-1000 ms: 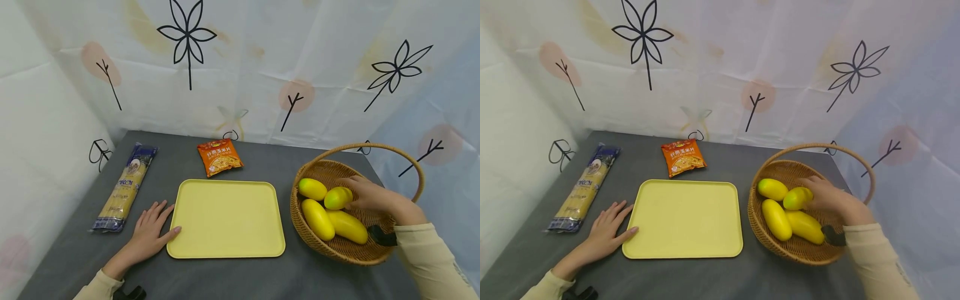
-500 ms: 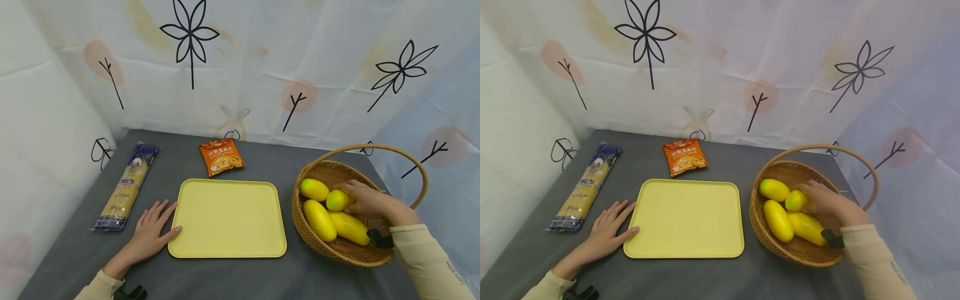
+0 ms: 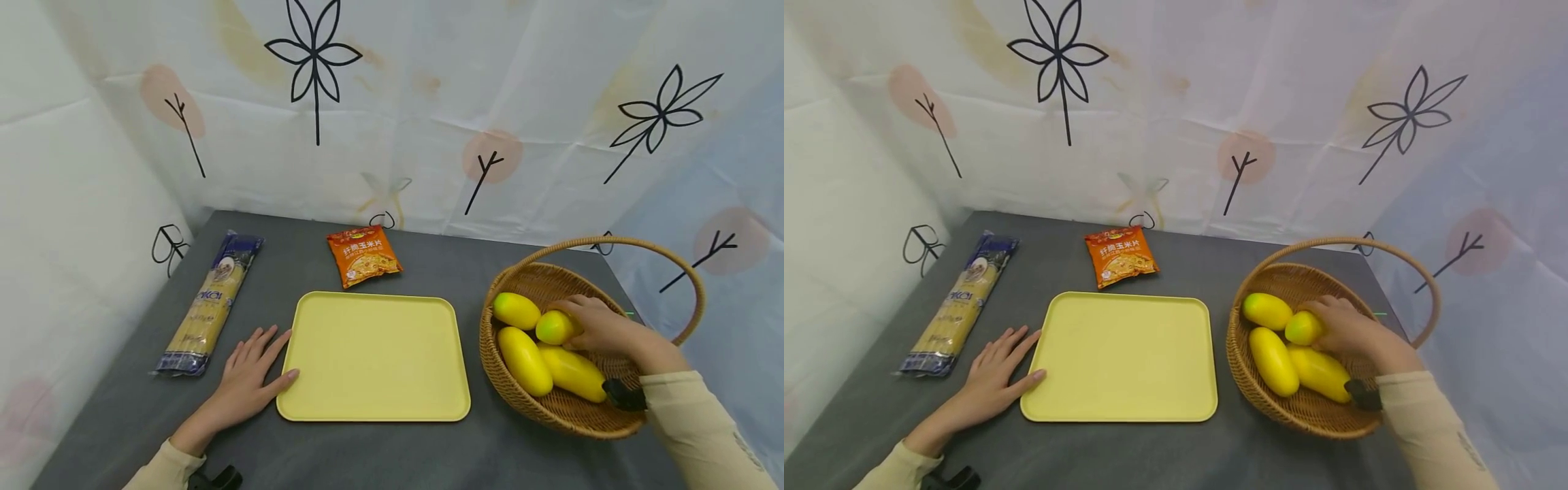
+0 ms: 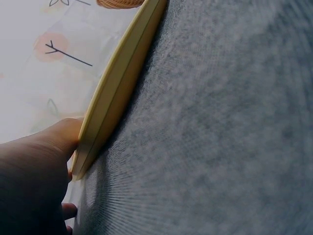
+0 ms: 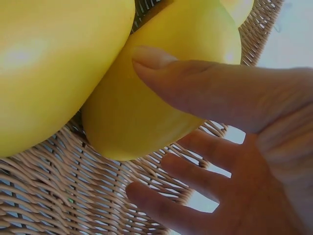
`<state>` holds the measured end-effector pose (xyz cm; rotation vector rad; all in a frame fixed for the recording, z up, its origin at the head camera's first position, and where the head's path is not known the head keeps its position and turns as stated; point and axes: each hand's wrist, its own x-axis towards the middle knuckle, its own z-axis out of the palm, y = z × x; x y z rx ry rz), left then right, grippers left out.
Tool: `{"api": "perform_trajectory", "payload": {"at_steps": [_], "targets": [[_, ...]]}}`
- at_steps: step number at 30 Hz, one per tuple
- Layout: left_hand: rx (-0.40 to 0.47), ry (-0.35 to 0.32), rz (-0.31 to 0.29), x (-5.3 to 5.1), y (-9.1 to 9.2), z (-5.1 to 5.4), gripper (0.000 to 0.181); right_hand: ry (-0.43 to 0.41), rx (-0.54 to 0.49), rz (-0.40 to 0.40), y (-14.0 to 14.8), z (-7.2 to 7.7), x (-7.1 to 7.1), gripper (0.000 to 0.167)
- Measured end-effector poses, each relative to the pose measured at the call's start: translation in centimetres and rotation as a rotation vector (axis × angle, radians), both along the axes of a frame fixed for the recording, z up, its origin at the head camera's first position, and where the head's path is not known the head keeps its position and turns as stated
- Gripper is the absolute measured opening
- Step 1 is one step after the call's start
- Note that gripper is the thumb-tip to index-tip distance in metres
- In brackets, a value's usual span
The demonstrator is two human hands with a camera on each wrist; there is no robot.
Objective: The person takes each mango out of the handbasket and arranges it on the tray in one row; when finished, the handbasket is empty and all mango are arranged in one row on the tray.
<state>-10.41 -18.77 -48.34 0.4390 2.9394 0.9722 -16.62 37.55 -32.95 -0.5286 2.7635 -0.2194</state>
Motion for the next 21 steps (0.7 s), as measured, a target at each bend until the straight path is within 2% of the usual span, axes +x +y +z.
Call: {"api": "perform_trajectory", "payload": {"at_steps": [5,10,14,21], "targets": [[-0.01,-0.005,0.003,0.0,0.2,0.0,0.072,0.057,0.01,-0.003,-0.1,0.8,0.6,0.059],[-0.008,0.004,0.005,0.1,0.1,0.1,0.071,0.062,-0.019,-0.051,-0.6,2.4,1.7,0.065],[-0.005,-0.009,0.006,0.2,0.1,0.1,0.071,0.09,-0.033,-0.086,-1.4,4.2,2.9,0.069],[0.004,-0.004,0.004,0.1,0.1,0.2,0.069,0.169,-0.066,-0.087,-3.2,7.0,5.6,0.064]]}}
